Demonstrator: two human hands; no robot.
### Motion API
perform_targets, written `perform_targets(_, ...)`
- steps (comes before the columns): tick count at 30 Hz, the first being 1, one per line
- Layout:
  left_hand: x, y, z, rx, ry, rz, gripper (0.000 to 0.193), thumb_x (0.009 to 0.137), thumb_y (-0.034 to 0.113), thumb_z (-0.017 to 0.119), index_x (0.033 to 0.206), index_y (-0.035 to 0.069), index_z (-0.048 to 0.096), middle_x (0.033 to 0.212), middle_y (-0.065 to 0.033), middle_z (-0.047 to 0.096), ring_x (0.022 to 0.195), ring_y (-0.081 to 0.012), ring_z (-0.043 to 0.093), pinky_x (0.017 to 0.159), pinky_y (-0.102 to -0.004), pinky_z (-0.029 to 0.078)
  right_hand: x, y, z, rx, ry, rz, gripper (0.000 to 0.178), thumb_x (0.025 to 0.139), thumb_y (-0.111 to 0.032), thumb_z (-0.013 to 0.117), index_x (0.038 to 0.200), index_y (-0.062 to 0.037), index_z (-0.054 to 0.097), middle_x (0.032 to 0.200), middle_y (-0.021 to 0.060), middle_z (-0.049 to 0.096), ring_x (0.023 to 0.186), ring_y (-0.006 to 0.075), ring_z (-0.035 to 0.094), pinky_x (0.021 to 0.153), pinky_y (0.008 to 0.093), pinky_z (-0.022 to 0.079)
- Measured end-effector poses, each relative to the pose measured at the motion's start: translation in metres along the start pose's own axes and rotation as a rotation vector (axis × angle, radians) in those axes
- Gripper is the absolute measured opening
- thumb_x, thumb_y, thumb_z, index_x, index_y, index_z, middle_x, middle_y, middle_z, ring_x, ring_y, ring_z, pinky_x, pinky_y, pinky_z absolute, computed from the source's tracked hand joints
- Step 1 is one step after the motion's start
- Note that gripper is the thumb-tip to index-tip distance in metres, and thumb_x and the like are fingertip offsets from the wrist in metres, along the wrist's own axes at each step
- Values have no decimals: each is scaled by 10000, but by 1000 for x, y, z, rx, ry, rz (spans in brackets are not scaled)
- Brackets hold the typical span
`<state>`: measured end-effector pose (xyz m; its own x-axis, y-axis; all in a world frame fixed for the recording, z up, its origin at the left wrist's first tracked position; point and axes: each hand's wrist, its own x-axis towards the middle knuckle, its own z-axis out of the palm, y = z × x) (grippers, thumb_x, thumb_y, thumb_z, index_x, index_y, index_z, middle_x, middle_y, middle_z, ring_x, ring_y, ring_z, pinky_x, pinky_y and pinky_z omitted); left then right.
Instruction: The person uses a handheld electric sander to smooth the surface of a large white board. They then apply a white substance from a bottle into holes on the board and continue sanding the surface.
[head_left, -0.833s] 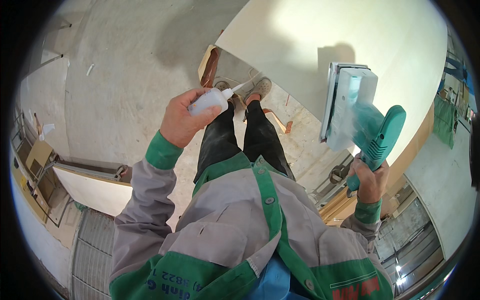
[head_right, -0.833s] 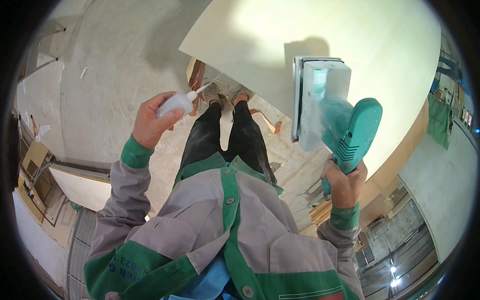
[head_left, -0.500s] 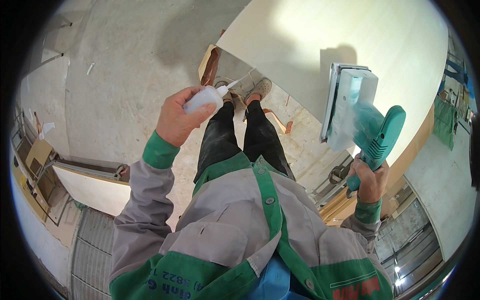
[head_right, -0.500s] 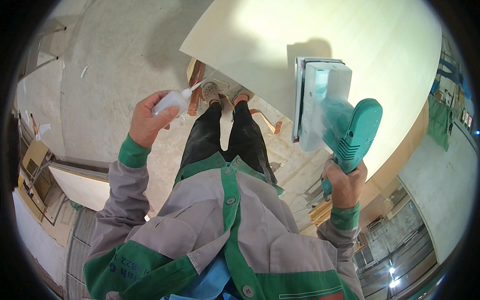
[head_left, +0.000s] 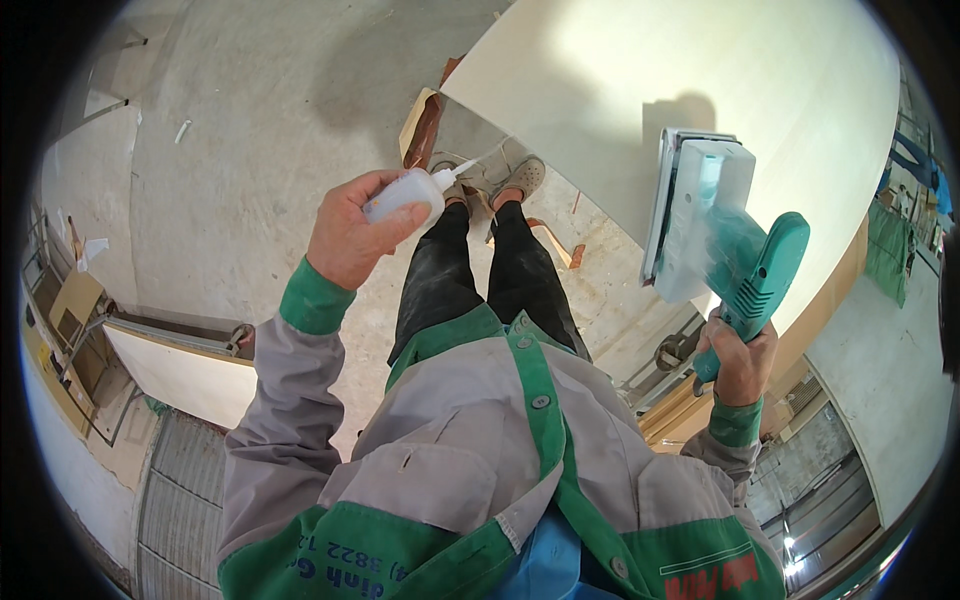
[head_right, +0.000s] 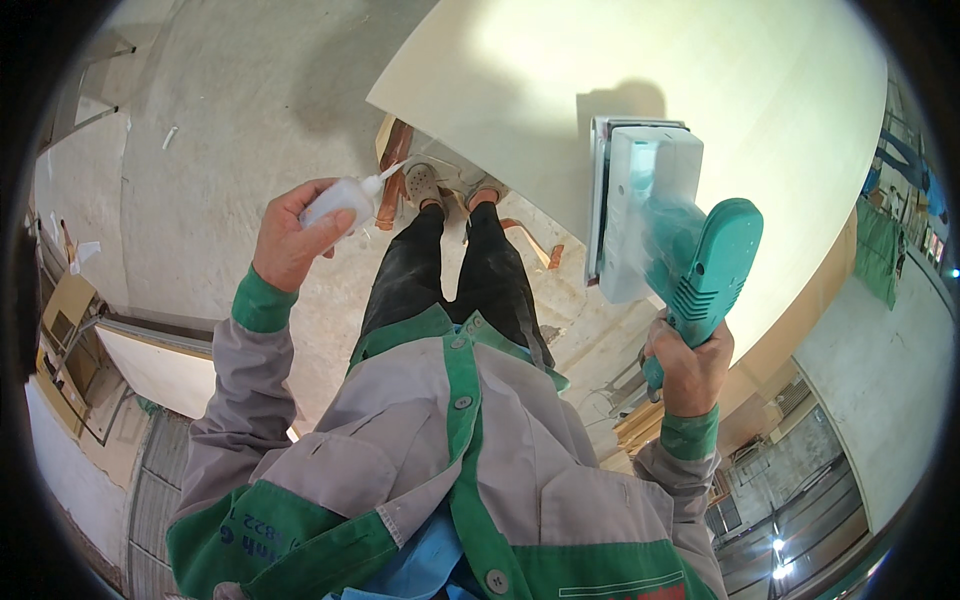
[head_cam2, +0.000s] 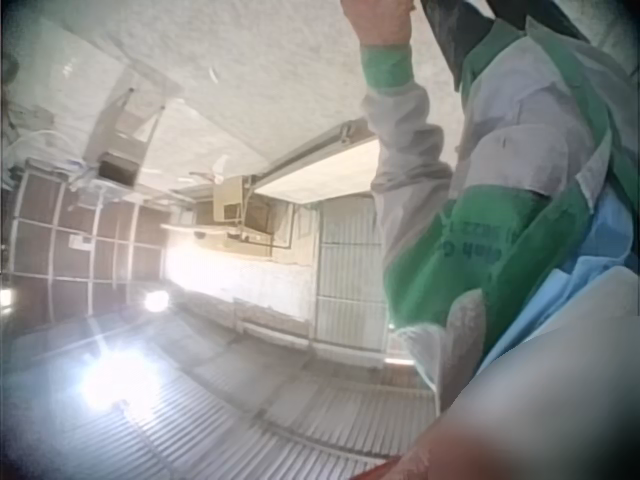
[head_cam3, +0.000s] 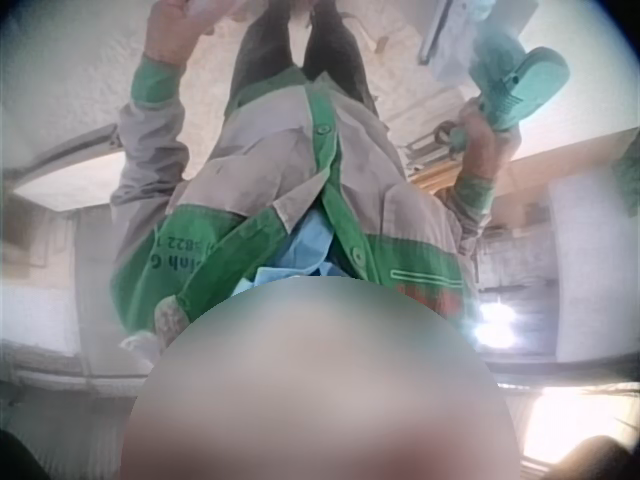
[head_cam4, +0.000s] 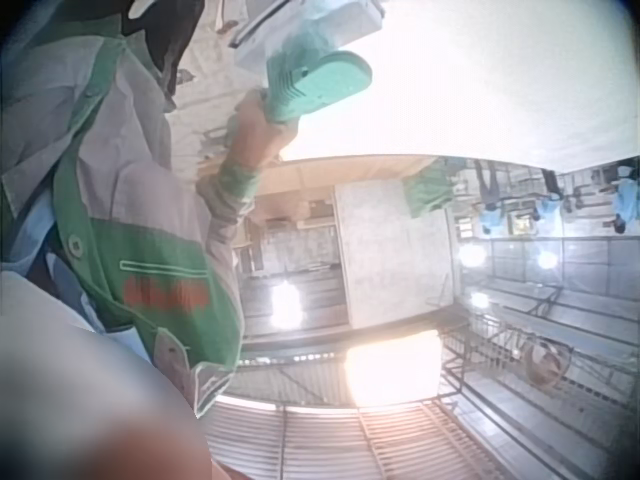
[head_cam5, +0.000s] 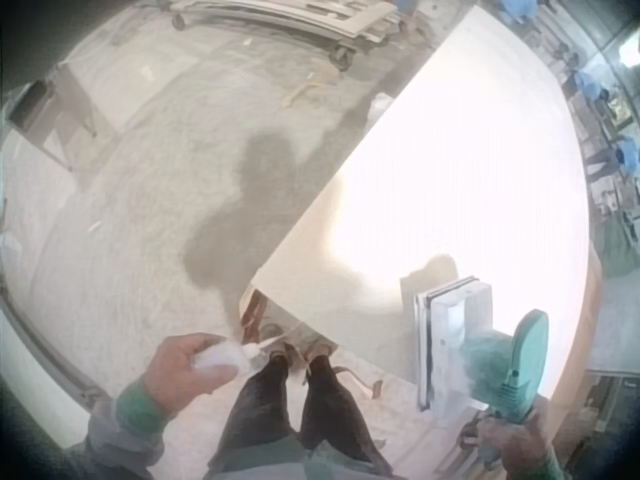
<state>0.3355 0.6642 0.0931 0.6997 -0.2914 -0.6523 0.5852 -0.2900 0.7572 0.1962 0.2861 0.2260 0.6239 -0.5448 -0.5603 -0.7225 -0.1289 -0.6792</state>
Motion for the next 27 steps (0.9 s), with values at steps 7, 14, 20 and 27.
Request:
perform_targets(7, 0, 0, 0, -5, 31, -8, 537, 870, 317, 810, 1231, -57, 674, 908, -62, 686, 719, -95, 606, 595, -251, 501, 1, 1, -2, -28, 2, -2, 158, 783, 10, 629, 937, 41, 648, 717, 56, 626, 579, 136, 589, 538, 294, 487)
perform_targets(14, -1, 8, 8, -24, -2, -21, 495, 870, 283, 808, 1218, -45, 681, 902, -47, 680, 715, -91, 595, 600, -252, 499, 4, -1, -7, -98, 8, -8, 134, 783, 24, 637, 915, 39, 648, 708, 48, 629, 569, 135, 587, 533, 289, 480)
perform_targets(20, -2, 7, 16, -68, -70, -34, 449, 878, 223, 795, 1215, -50, 681, 896, -43, 678, 727, -90, 594, 631, -252, 493, 4, 0, -9, -30, -41, 6, 124, 786, 23, 643, 909, 32, 649, 715, 39, 632, 582, 130, 588, 549, 285, 481)
perform_targets(27, -2, 9, 15, -24, -37, -11, 454, 877, 229, 794, 1217, -49, 680, 904, -49, 688, 722, -83, 598, 597, -246, 485, 5, 7, -15, -78, -65, -20, 115, 790, 14, 651, 904, 21, 652, 725, 33, 637, 628, 121, 592, 587, 281, 484)
